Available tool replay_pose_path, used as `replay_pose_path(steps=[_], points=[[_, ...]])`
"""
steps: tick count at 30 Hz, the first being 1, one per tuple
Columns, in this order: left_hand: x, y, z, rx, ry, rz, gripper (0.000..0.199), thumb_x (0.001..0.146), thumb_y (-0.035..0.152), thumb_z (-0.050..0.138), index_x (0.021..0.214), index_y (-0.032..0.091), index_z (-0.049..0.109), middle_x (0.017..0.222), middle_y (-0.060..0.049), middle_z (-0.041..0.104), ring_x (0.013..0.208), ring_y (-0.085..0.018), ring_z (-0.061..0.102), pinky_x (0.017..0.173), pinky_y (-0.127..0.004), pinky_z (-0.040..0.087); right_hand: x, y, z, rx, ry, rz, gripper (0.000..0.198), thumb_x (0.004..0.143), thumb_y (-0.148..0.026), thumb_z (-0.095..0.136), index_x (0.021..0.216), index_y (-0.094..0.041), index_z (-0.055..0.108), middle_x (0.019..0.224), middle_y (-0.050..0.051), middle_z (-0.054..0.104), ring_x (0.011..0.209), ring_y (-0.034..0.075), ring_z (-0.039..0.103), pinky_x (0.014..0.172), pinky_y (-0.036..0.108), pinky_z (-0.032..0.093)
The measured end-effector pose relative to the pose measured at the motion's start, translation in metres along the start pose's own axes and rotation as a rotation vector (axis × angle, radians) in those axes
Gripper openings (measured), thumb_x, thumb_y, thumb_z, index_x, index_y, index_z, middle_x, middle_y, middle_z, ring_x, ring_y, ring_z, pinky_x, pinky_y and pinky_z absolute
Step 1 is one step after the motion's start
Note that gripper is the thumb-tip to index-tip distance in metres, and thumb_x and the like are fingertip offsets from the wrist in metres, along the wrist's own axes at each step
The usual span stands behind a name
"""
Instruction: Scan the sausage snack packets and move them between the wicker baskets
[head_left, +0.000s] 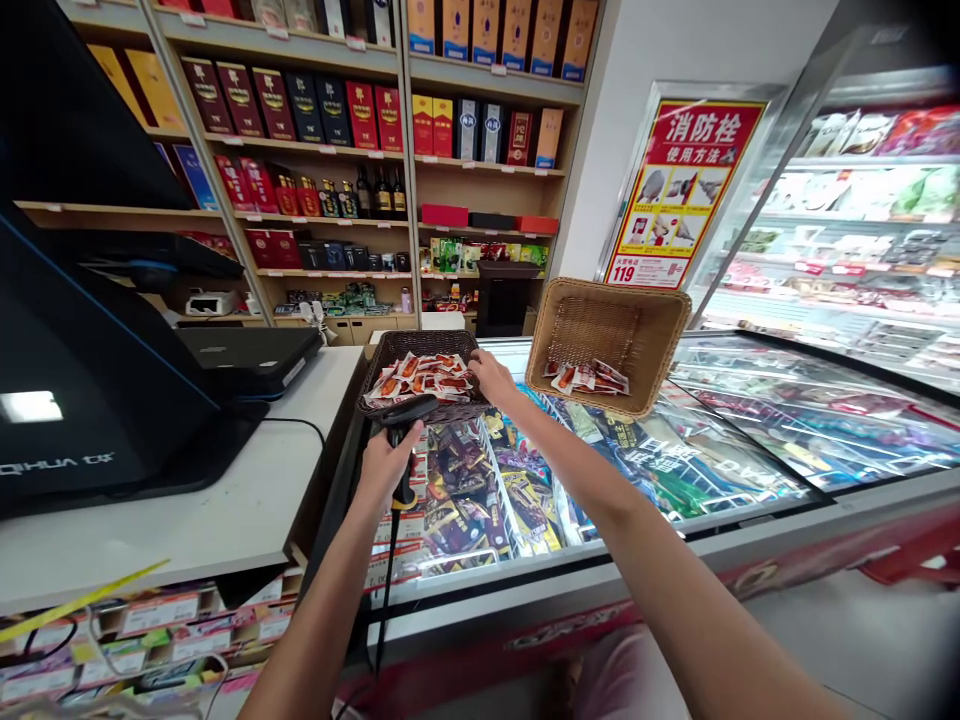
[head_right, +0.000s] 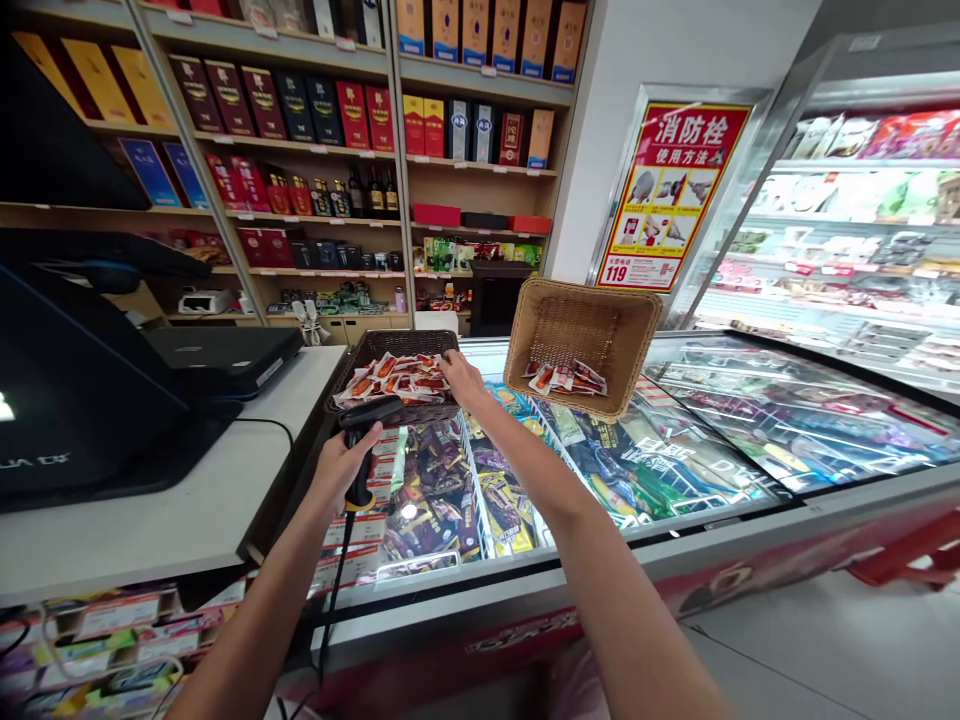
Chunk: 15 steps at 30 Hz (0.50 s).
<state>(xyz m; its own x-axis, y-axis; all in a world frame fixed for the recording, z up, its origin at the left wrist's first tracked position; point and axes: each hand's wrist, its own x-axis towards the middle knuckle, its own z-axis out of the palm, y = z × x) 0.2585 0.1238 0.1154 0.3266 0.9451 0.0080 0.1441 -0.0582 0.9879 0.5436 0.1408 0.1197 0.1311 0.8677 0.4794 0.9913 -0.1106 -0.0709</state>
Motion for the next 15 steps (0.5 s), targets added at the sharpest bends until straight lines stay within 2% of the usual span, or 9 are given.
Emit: replay_pose_path(steps=[4,7,11,15], points=[[-0.004,0.012,0.014,-0.003,-0.046,0.013,0.052,0.069,0.066,0.077,0.087,0.020,0.060,0.052,0.003,0.056,0.045,-0.017,0.056,0.046,-0.027,0.042,-0.058,0.019,-0.014,0.124,0.437,-0.175,0.026,0.102,-0.016,0.049,0.094,-0.025,0.071,0.119,0.007,0.071,0.111,0.024,0.062,0.100,0.042,0.051],[0.000,0.022,0.029,0.013,-0.103,0.050,0.050,0.071,0.065,0.077,0.086,0.020,0.060,0.051,0.002,0.056,0.044,-0.017,0.055,0.045,-0.026,0.041,-0.100,0.026,-0.015,0.229,0.682,-0.191,0.024,0.102,-0.019,0.052,0.088,-0.027,0.069,0.115,0.005,0.074,0.110,0.022,0.066,0.108,0.048,0.048],[0.010,0.033,0.052,-0.036,-0.171,0.113,0.051,0.070,0.065,0.078,0.087,0.020,0.060,0.057,0.000,0.061,0.045,-0.016,0.055,0.045,-0.027,0.042,-0.128,0.033,-0.013,0.243,0.809,-0.122,0.024,0.104,-0.025,0.051,0.088,-0.026,0.069,0.116,0.006,0.075,0.113,0.022,0.068,0.114,0.052,0.045],[0.011,0.034,0.068,-0.072,-0.185,0.097,0.054,0.066,0.066,0.080,0.086,0.020,0.059,0.054,0.002,0.058,0.044,-0.015,0.052,0.044,-0.026,0.041,-0.132,0.045,-0.013,0.189,0.847,-0.091,0.020,0.103,-0.027,0.055,0.090,-0.026,0.071,0.117,0.009,0.075,0.110,0.025,0.069,0.100,0.047,0.052]])
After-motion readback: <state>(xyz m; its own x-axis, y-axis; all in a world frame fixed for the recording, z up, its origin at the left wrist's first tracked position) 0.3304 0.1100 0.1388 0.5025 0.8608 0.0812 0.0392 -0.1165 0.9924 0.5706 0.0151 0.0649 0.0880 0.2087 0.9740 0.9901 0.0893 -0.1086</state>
